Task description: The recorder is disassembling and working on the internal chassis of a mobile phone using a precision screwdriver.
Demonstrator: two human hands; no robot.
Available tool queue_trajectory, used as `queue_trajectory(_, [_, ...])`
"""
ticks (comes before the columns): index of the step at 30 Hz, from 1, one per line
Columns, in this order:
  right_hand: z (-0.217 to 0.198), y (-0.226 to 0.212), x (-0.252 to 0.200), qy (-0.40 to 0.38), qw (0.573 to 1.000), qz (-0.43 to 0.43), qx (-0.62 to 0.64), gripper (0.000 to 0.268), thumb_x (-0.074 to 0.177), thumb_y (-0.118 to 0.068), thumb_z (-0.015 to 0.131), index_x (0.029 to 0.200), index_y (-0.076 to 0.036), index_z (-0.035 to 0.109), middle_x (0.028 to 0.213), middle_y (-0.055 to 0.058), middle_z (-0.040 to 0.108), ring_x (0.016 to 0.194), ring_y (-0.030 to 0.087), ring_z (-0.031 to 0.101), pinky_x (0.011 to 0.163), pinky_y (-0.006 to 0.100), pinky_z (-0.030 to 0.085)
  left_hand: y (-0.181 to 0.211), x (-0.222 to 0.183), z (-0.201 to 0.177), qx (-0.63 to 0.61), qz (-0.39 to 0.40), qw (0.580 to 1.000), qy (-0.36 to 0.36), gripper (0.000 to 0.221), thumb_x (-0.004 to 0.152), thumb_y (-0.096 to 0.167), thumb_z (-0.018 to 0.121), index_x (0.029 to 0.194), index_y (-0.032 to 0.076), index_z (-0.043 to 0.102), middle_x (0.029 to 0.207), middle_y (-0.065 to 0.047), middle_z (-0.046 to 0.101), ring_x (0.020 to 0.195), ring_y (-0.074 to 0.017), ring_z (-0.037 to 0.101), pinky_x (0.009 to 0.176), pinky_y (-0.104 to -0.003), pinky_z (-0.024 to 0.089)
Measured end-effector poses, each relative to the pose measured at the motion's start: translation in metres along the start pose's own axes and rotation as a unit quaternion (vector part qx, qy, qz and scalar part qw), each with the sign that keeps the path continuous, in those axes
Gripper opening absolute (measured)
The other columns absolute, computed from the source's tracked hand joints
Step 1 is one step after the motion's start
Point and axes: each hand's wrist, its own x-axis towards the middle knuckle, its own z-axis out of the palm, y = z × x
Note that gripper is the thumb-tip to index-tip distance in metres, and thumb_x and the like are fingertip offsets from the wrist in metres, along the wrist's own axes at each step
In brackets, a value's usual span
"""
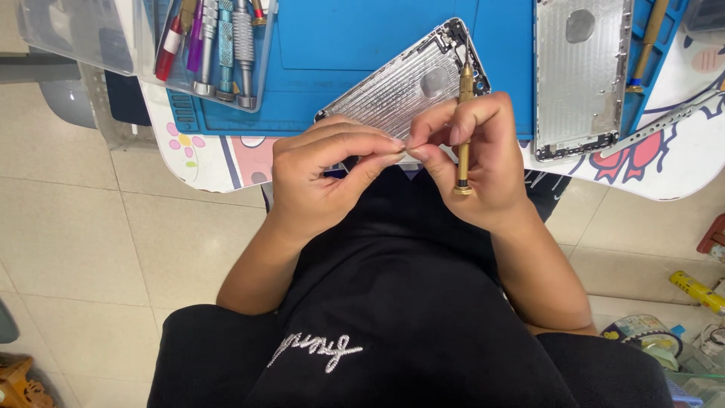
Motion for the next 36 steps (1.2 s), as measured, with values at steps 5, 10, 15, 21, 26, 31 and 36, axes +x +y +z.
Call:
queue_trajectory(5, [0.004,-0.014,0.001,0.016,0.998,0.054,0.027,0.037,0.110,0.006,0.063,0.116,-0.009,0.030,0.111,0.013,0.060,0.098,0.011,0.062,0.082,0.021,0.055,-0.003,-0.001,-0.003,-0.041,-0.010,0.999,-0.011,0.014,0.093,0.000,0.082,0.106,0.002,0.076,0.101,-0.008,0.078,0.093,-0.0172,0.076,0.079,-0.024,0.060])
queue_trajectory(10, [0.002,-0.024,0.001,0.035,0.991,0.113,0.070,0.034,0.114,0.006,0.062,0.119,-0.009,0.032,0.112,0.011,0.060,0.093,0.007,0.056,0.085,0.019,0.053,-0.008,-0.001,-0.001,0.015,0.053,0.998,0.012,0.019,0.090,0.002,0.086,0.106,0.002,0.076,0.103,-0.008,0.077,0.096,-0.0196,0.076,0.082,-0.027,0.060])
queue_trajectory(15, [0.006,-0.030,0.004,0.030,0.990,0.121,0.070,0.034,0.112,0.005,0.063,0.118,-0.010,0.033,0.111,0.010,0.061,0.092,0.007,0.058,0.083,0.019,0.054,-0.011,-0.001,0.001,0.006,0.083,0.996,0.028,0.018,0.089,0.001,0.086,0.103,0.004,0.076,0.102,-0.007,0.077,0.095,-0.0191,0.075,0.079,-0.026,0.060])
queue_trajectory(21, [0.006,-0.033,0.003,0.021,0.988,0.130,0.081,0.034,0.111,0.005,0.063,0.118,-0.010,0.034,0.111,0.011,0.061,0.095,0.008,0.061,0.084,0.021,0.056,-0.013,0.000,0.002,0.016,0.125,0.992,0.031,0.017,0.089,0.001,0.085,0.102,0.004,0.075,0.100,-0.006,0.076,0.094,-0.0189,0.075,0.080,-0.027,0.060])
queue_trajectory(26, [0.007,-0.035,0.002,0.021,0.986,0.137,0.093,0.035,0.111,0.004,0.064,0.118,-0.010,0.032,0.111,0.011,0.062,0.094,0.008,0.061,0.083,0.020,0.055,-0.013,0.001,0.003,0.028,0.148,0.988,0.039,0.017,0.088,0.002,0.086,0.101,0.004,0.074,0.098,-0.007,0.075,0.093,-0.0191,0.074,0.080,-0.029,0.061])
queue_trajectory(31, [0.007,-0.036,0.004,0.007,0.996,0.093,0.012,0.040,0.109,0.003,0.068,0.116,-0.008,0.030,0.111,0.013,0.063,0.091,0.009,0.061,0.082,0.020,0.055,-0.016,0.000,0.003,0.039,0.144,0.987,0.052,0.018,0.089,0.005,0.087,0.101,0.002,0.073,0.097,-0.007,0.075,0.090,-0.0188,0.074,0.078,-0.029,0.060])
queue_trajectory(36, [0.002,-0.035,0.010,-0.012,0.991,0.017,-0.133,0.045,0.105,0.004,0.071,0.113,-0.008,0.029,0.106,0.015,0.067,0.088,0.012,0.067,0.077,0.021,0.056,-0.015,-0.001,0.002,0.056,0.116,0.991,0.044,0.015,0.089,0.004,0.086,0.098,0.003,0.075,0.093,-0.006,0.076,0.081,-0.0163,0.073,0.072,-0.026,0.056])
